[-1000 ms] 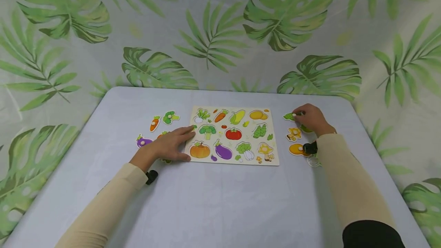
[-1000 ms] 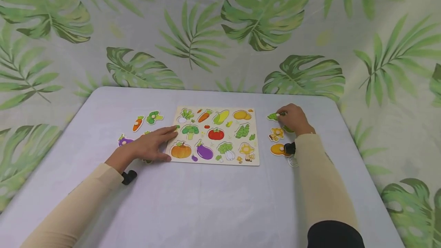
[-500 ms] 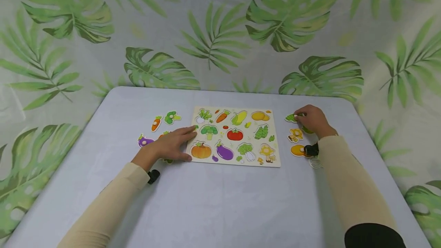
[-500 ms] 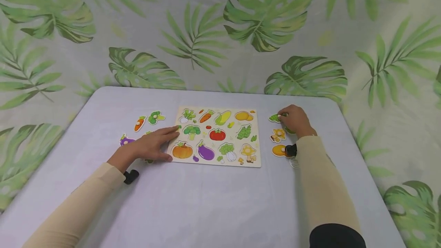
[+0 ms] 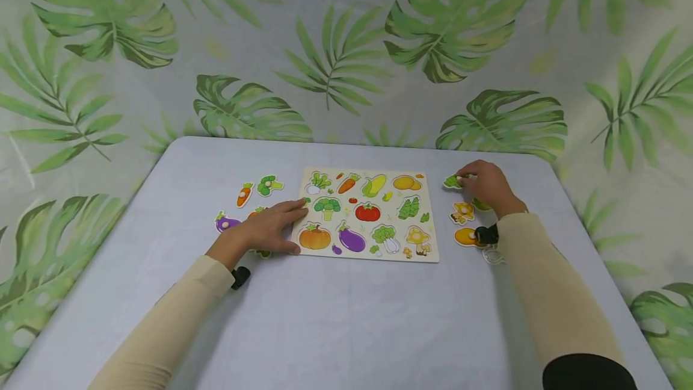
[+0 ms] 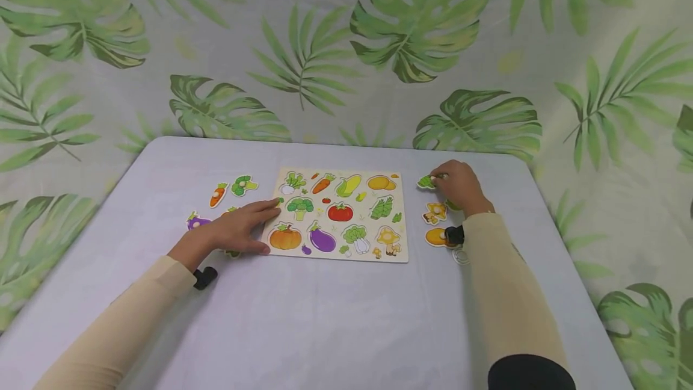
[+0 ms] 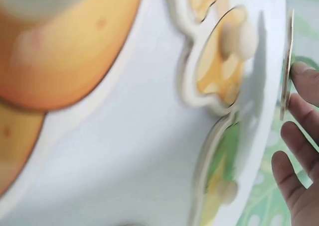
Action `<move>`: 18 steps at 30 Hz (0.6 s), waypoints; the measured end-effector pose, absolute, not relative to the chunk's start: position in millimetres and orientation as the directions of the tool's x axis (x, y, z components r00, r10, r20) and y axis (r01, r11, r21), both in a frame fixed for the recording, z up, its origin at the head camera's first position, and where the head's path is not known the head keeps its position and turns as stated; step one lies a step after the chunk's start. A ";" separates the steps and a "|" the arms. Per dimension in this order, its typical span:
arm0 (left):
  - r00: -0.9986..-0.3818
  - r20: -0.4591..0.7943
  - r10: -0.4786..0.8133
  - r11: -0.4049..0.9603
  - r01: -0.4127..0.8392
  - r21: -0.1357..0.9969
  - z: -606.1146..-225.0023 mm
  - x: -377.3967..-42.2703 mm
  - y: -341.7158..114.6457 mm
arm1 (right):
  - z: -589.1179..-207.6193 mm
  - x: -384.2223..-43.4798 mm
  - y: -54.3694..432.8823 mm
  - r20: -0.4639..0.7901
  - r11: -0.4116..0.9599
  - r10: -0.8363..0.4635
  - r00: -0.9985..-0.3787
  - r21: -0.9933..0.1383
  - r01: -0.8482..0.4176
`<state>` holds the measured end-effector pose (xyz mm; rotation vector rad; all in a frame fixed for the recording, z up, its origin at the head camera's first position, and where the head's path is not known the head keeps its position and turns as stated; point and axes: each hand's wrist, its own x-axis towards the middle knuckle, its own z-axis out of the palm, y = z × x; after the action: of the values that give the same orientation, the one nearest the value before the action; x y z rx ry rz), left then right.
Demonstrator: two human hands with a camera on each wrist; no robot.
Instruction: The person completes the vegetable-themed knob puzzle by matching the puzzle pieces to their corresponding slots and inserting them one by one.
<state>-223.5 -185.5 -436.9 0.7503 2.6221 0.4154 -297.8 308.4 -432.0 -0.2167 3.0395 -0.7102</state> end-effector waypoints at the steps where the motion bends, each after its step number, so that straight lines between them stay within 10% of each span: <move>1: -0.784 -0.277 0.555 0.813 0.443 0.377 -437.0 -223.9 -185.4 | -430.6 -297.4 306.5 0.041 0.884 -0.155 -0.987 -0.440 -0.157; 18: -0.780 -0.260 0.570 0.802 0.459 0.383 -438.1 -225.1 -186.1 | -415.8 -285.8 269.4 0.124 0.860 -0.308 -0.943 -0.388 -0.332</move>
<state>-225.1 -186.1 -438.1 0.7784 2.6249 0.4250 -285.8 269.4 -415.8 -0.5313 3.0848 -0.6602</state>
